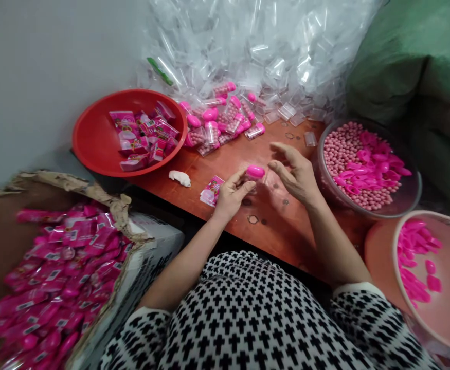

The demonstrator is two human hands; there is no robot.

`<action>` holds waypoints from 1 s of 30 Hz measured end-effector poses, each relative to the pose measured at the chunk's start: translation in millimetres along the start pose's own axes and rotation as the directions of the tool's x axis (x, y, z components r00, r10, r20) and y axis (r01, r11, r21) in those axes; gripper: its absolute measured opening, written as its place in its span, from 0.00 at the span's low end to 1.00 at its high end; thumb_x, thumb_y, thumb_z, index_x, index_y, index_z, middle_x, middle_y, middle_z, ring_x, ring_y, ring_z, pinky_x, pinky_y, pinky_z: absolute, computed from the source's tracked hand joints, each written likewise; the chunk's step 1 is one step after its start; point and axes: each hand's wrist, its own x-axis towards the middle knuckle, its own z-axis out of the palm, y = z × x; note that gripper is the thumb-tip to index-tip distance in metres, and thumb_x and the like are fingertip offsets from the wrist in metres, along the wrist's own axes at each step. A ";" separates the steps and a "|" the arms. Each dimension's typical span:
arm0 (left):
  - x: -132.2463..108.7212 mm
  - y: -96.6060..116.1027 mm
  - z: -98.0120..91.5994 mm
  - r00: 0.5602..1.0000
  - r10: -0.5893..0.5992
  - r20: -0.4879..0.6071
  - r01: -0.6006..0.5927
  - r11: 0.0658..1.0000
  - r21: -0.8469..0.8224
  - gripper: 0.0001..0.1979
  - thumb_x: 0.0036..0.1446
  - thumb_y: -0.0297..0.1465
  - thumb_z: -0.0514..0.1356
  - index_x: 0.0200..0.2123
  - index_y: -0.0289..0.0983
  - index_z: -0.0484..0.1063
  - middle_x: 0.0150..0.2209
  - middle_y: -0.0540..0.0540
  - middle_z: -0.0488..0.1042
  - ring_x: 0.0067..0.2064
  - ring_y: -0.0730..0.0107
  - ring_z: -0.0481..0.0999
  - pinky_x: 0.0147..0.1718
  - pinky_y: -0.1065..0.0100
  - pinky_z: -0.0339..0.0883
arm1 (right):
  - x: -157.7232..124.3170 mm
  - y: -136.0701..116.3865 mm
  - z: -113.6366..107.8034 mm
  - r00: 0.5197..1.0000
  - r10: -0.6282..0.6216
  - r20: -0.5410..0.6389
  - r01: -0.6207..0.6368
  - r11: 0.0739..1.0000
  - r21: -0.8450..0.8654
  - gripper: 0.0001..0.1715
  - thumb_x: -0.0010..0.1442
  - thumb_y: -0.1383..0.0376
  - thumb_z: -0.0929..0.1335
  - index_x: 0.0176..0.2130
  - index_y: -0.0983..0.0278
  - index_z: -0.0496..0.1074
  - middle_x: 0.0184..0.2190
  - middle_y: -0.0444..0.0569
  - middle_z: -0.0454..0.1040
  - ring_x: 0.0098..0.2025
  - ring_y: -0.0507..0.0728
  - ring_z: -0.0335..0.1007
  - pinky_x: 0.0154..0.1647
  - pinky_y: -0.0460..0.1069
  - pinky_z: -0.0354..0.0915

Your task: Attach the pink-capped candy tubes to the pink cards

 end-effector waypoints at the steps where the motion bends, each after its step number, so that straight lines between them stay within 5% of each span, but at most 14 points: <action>1: -1.6 -0.6 -0.9 1.000 0.008 0.013 -0.009 1.000 0.028 0.20 0.48 0.38 0.68 0.45 0.38 0.75 0.36 0.49 0.78 0.37 0.70 0.77 0.40 0.66 0.73 | 1.1 -6.2 -1.5 0.994 -0.027 0.106 0.022 0.999 0.047 0.24 0.63 0.52 0.65 0.54 0.61 0.70 0.47 0.53 0.76 0.44 0.57 0.73 0.44 0.52 0.70; 4: -6.5 -5.5 -3.7 0.998 -0.025 0.057 0.022 0.998 0.059 0.16 0.50 0.37 0.67 0.42 0.37 0.77 0.34 0.49 0.78 0.35 0.71 0.76 0.37 0.69 0.72 | 4.3 -13.0 1.7 0.935 -0.058 0.349 0.003 0.988 0.157 0.22 0.64 0.51 0.64 0.49 0.62 0.74 0.37 0.49 0.78 0.36 0.53 0.73 0.38 0.48 0.69; 6: -9.5 -12.1 -5.5 0.997 -0.062 0.055 0.060 0.998 0.034 0.14 0.51 0.39 0.66 0.38 0.36 0.78 0.31 0.49 0.77 0.31 0.73 0.75 0.33 0.71 0.71 | 2.8 -9.2 9.1 0.910 -0.059 0.409 -0.013 0.985 0.172 0.23 0.64 0.50 0.64 0.46 0.64 0.76 0.32 0.48 0.78 0.31 0.52 0.72 0.34 0.47 0.68; 11: -16.0 -28.0 -8.1 0.997 -0.055 -0.049 0.053 0.997 -0.048 0.11 0.50 0.37 0.65 0.31 0.35 0.77 0.25 0.51 0.74 0.25 0.77 0.70 0.27 0.73 0.67 | -18.4 2.9 35.1 0.943 -0.114 0.311 0.140 0.988 -0.065 0.21 0.67 0.55 0.61 0.46 0.63 0.76 0.31 0.51 0.75 0.32 0.54 0.71 0.35 0.49 0.67; 16: -15.7 -26.0 -7.8 0.998 -0.063 -0.030 0.062 0.997 -0.041 0.10 0.51 0.37 0.64 0.28 0.35 0.76 0.23 0.51 0.72 0.25 0.75 0.70 0.26 0.73 0.66 | -37.5 5.5 44.8 0.938 -0.104 0.329 0.178 0.963 -0.203 0.23 0.68 0.57 0.56 0.57 0.61 0.67 0.42 0.56 0.75 0.42 0.59 0.72 0.43 0.54 0.70; 22: -6.3 -27.3 -2.4 0.989 -0.138 -0.046 0.129 0.977 -0.169 0.13 0.46 0.40 0.67 0.28 0.35 0.75 0.25 0.50 0.74 0.25 0.75 0.70 0.27 0.71 0.66 | -39.5 2.2 47.4 0.909 -0.085 0.408 0.273 0.862 -0.428 0.48 0.56 0.48 0.68 0.64 0.70 0.52 0.52 0.67 0.68 0.53 0.70 0.66 0.52 0.65 0.65; 30: -8.0 -31.2 -8.6 0.993 -0.101 -0.068 0.098 0.994 -0.047 0.16 0.53 0.44 0.61 0.25 0.36 0.72 0.21 0.51 0.71 0.23 0.75 0.68 0.23 0.72 0.61 | -43.7 25.0 68.1 0.955 -0.091 0.284 0.239 0.801 -0.549 0.28 0.55 0.51 0.65 0.48 0.68 0.68 0.34 0.57 0.73 0.37 0.63 0.69 0.38 0.55 0.66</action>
